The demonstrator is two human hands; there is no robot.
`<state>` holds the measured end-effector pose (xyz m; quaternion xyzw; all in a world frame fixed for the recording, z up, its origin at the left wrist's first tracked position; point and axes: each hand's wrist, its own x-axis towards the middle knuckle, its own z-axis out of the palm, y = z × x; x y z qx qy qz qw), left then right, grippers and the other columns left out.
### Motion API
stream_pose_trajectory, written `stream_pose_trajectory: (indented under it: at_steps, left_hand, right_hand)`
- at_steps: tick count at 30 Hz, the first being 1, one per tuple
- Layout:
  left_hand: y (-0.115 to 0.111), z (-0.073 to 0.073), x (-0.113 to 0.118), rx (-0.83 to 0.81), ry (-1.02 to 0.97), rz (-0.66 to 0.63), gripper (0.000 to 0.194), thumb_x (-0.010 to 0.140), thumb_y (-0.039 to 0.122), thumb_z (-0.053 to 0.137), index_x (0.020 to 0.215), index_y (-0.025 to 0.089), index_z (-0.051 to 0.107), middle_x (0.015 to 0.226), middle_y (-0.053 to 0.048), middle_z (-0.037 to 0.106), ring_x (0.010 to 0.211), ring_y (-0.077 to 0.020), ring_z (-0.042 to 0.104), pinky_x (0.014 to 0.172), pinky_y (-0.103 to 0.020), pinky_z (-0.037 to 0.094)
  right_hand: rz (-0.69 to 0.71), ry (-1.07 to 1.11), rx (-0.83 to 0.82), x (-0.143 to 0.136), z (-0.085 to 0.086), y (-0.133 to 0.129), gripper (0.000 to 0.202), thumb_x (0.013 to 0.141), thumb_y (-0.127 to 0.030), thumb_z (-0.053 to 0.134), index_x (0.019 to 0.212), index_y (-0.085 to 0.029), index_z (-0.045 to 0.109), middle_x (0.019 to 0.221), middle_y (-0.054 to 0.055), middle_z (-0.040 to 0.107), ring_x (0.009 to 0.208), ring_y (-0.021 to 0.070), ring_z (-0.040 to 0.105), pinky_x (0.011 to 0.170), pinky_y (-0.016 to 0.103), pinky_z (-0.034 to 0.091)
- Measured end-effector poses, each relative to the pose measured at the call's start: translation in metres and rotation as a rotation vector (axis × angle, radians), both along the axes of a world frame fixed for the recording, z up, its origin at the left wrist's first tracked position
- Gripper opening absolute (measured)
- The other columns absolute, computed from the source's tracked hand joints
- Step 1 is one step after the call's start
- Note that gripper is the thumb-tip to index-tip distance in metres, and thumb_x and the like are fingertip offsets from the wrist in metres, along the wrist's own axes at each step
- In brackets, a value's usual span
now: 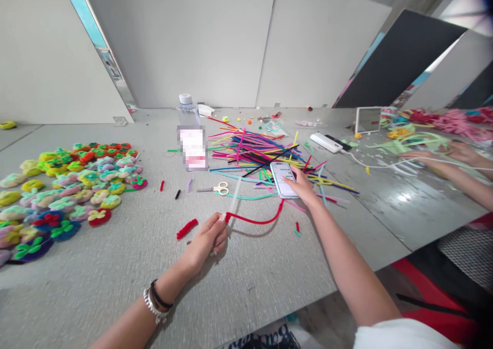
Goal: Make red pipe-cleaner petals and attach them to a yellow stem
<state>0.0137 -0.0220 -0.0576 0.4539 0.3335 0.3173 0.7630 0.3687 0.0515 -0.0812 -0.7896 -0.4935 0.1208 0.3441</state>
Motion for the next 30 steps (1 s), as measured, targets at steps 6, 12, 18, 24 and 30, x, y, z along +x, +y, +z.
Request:
stream_pose_trajectory:
  at_steps: [6, 12, 18, 24, 30]
  left_hand:
    - [0.001, 0.000, 0.001, -0.011, -0.012, -0.003, 0.035, 0.094, 0.046, 0.047, 0.073, 0.020, 0.036, 0.053, 0.010, 0.030, 0.040, -0.0037, 0.025, 0.039, -0.018, 0.019]
    - [0.001, -0.001, 0.000, -0.025, -0.021, -0.003, 0.034, 0.094, 0.045, 0.048, 0.073, 0.020, 0.036, 0.054, 0.010, 0.029, 0.040, -0.0038, 0.025, 0.039, -0.018, 0.020]
    - [0.000, 0.001, 0.001, -0.019, -0.010, -0.001, 0.035, 0.092, 0.046, 0.049, 0.073, 0.020, 0.036, 0.054, 0.010, 0.029, 0.040, -0.0039, 0.024, 0.040, -0.018, 0.019]
    - [0.000, 0.002, 0.001, -0.022, -0.003, 0.009, 0.035, 0.092, 0.047, 0.049, 0.073, 0.020, 0.037, 0.053, 0.009, 0.030, 0.040, -0.0040, 0.024, 0.040, -0.018, 0.020]
    - [0.000, 0.001, 0.000, -0.007, 0.013, 0.006, 0.036, 0.092, 0.047, 0.048, 0.073, 0.020, 0.036, 0.054, 0.009, 0.031, 0.041, -0.0039, 0.026, 0.040, -0.018, 0.020]
  right_hand:
    - [-0.014, -0.015, -0.024, -0.003, 0.001, 0.001, 0.063, 0.077, -0.047, 0.061, 0.133, -0.023, 0.048, 0.140, 0.013, 0.052, 0.133, 0.0351, 0.039, 0.108, 0.059, 0.019]
    - [-0.022, -0.027, -0.028, -0.003, 0.001, 0.002, 0.065, 0.076, -0.047, 0.063, 0.134, -0.021, 0.049, 0.140, 0.014, 0.051, 0.133, 0.0368, 0.038, 0.108, 0.060, 0.019]
    - [-0.018, -0.024, 0.004, -0.004, -0.001, 0.002, 0.065, 0.073, -0.046, 0.066, 0.131, -0.022, 0.050, 0.138, 0.014, 0.052, 0.132, 0.0376, 0.038, 0.108, 0.061, 0.018]
    - [0.042, 0.056, 0.063, 0.005, -0.001, -0.001, 0.063, 0.075, -0.049, 0.066, 0.132, -0.027, 0.050, 0.134, 0.011, 0.057, 0.129, 0.0345, 0.044, 0.106, 0.056, 0.029]
    - [0.115, 0.126, 0.080, 0.013, 0.001, -0.006, 0.063, 0.080, -0.050, 0.060, 0.137, -0.028, 0.045, 0.131, 0.010, 0.060, 0.120, 0.0316, 0.054, 0.098, 0.051, 0.042]
